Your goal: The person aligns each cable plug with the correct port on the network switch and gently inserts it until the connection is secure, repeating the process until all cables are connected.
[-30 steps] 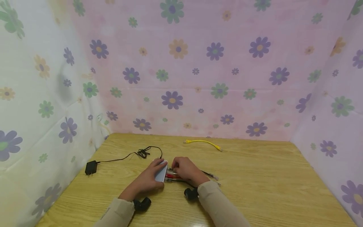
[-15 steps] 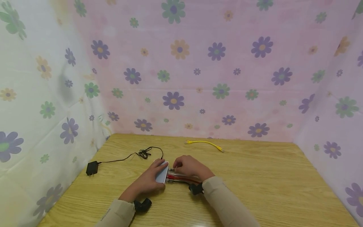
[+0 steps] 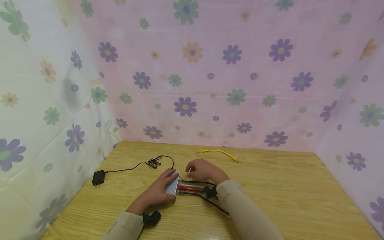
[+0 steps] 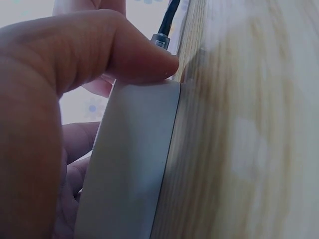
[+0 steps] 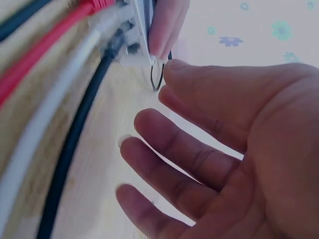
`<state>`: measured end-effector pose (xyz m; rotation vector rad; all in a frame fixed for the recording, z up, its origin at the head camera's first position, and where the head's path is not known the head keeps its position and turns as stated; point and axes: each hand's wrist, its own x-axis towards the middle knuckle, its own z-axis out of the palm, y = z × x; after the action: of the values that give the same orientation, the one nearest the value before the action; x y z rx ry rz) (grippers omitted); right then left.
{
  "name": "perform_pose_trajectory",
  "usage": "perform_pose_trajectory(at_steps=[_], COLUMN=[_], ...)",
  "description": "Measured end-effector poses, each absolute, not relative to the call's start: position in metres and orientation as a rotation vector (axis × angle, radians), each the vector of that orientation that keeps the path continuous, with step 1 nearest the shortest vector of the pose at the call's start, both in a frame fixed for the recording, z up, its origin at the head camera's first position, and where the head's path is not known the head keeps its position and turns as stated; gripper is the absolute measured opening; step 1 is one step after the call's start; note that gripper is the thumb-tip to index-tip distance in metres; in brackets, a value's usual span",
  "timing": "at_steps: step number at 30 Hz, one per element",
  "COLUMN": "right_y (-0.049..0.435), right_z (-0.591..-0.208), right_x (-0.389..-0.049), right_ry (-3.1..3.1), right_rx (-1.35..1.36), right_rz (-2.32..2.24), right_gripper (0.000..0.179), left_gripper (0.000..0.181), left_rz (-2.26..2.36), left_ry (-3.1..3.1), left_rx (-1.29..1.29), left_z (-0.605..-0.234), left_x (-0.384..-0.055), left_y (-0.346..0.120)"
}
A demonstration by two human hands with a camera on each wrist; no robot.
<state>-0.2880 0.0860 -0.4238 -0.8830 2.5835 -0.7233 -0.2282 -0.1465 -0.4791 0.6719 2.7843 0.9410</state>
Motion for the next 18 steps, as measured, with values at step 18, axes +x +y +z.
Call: perform_pose_trajectory(at_steps=[18], right_y=[0.094], right_z=[-0.419], right_x=[-0.318], right_ry=[2.731], right_rx=[-0.795], right_rz=[-0.763], right_gripper=[0.025], left_gripper=[0.088], left_rz=[0.948], left_ry=[2.794], left_rx=[0.675], left_z=[-0.478], left_x=[-0.226], left_y=[-0.146])
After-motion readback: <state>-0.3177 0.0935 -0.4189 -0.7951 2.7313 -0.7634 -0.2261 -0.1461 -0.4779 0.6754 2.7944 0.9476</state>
